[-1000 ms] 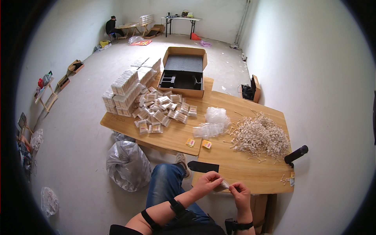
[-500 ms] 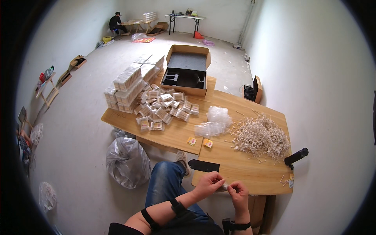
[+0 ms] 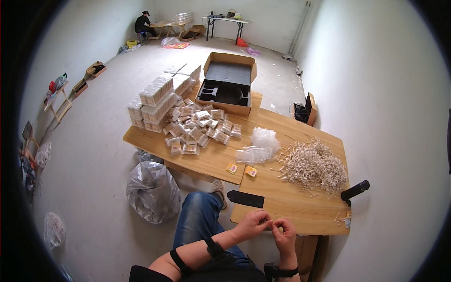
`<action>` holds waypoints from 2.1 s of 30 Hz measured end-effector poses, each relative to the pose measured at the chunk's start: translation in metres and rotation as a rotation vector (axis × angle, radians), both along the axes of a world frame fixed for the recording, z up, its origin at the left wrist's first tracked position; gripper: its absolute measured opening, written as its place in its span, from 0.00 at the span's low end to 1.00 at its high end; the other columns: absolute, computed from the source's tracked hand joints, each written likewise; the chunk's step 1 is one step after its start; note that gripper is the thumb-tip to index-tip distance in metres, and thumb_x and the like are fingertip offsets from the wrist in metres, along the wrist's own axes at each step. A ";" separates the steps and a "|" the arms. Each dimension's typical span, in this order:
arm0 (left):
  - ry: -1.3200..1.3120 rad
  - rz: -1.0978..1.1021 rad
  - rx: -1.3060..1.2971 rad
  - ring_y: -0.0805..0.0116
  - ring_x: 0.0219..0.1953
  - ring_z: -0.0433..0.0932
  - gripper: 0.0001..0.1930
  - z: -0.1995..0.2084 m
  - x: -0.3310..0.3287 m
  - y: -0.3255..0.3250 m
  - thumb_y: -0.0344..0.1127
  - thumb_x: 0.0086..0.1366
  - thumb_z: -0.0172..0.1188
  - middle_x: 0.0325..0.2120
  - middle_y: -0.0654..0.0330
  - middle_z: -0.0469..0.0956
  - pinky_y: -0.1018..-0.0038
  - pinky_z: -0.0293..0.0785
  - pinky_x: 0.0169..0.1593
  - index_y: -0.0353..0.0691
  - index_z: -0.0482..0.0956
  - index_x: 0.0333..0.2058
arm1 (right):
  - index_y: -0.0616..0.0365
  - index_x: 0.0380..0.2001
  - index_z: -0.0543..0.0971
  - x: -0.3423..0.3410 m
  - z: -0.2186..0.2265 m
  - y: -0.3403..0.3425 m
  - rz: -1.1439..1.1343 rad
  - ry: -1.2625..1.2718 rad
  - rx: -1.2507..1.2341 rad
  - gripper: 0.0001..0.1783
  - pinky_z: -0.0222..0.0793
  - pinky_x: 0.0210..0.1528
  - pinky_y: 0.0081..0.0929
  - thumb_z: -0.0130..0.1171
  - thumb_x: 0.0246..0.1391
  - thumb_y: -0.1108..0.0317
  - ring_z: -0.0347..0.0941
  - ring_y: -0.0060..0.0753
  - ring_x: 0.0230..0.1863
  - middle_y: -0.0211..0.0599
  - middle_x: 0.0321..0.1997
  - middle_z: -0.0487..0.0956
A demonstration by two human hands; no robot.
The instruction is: Arranging and packaging cotton swabs into small plastic bags.
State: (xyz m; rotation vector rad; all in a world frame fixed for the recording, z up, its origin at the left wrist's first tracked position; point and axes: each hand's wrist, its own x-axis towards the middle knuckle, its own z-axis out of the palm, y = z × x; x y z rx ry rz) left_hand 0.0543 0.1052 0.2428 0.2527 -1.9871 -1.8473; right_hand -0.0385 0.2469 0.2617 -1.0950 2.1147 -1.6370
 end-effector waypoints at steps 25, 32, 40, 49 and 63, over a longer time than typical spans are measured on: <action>0.164 -0.030 -0.632 0.53 0.38 0.77 0.05 0.015 0.006 -0.013 0.29 0.57 0.62 0.33 0.56 0.77 0.64 0.73 0.41 0.38 0.75 0.30 | 0.61 0.26 0.78 -0.002 0.009 0.012 -0.024 0.212 0.124 0.07 0.68 0.35 0.31 0.68 0.47 0.73 0.73 0.41 0.32 0.41 0.28 0.76; 0.136 -0.031 -0.736 0.55 0.40 0.76 0.07 0.025 0.011 -0.015 0.32 0.56 0.63 0.33 0.58 0.77 0.64 0.72 0.45 0.41 0.75 0.31 | 0.60 0.25 0.79 0.000 0.020 0.011 0.015 0.264 0.114 0.08 0.68 0.33 0.32 0.69 0.45 0.72 0.73 0.42 0.31 0.40 0.27 0.76; 0.078 0.004 -0.787 0.58 0.40 0.76 0.08 0.031 0.015 -0.027 0.36 0.57 0.65 0.33 0.60 0.77 0.66 0.71 0.45 0.42 0.76 0.30 | 0.60 0.25 0.79 -0.008 0.032 0.018 -0.005 0.321 0.115 0.08 0.68 0.33 0.32 0.70 0.45 0.71 0.73 0.43 0.30 0.40 0.26 0.76; 0.128 -0.009 -0.724 0.56 0.37 0.77 0.08 0.032 0.013 -0.031 0.34 0.56 0.65 0.31 0.59 0.77 0.65 0.73 0.41 0.40 0.75 0.29 | 0.59 0.25 0.79 -0.009 0.034 0.015 -0.020 0.283 0.113 0.07 0.69 0.37 0.32 0.69 0.46 0.72 0.74 0.42 0.34 0.40 0.29 0.77; 0.009 0.071 -0.592 0.50 0.36 0.75 0.08 -0.038 0.000 -0.016 0.32 0.59 0.61 0.31 0.53 0.75 0.61 0.73 0.39 0.37 0.72 0.32 | 0.62 0.27 0.80 -0.006 -0.046 -0.012 -0.083 0.082 0.067 0.06 0.70 0.36 0.27 0.69 0.46 0.75 0.75 0.35 0.34 0.38 0.30 0.78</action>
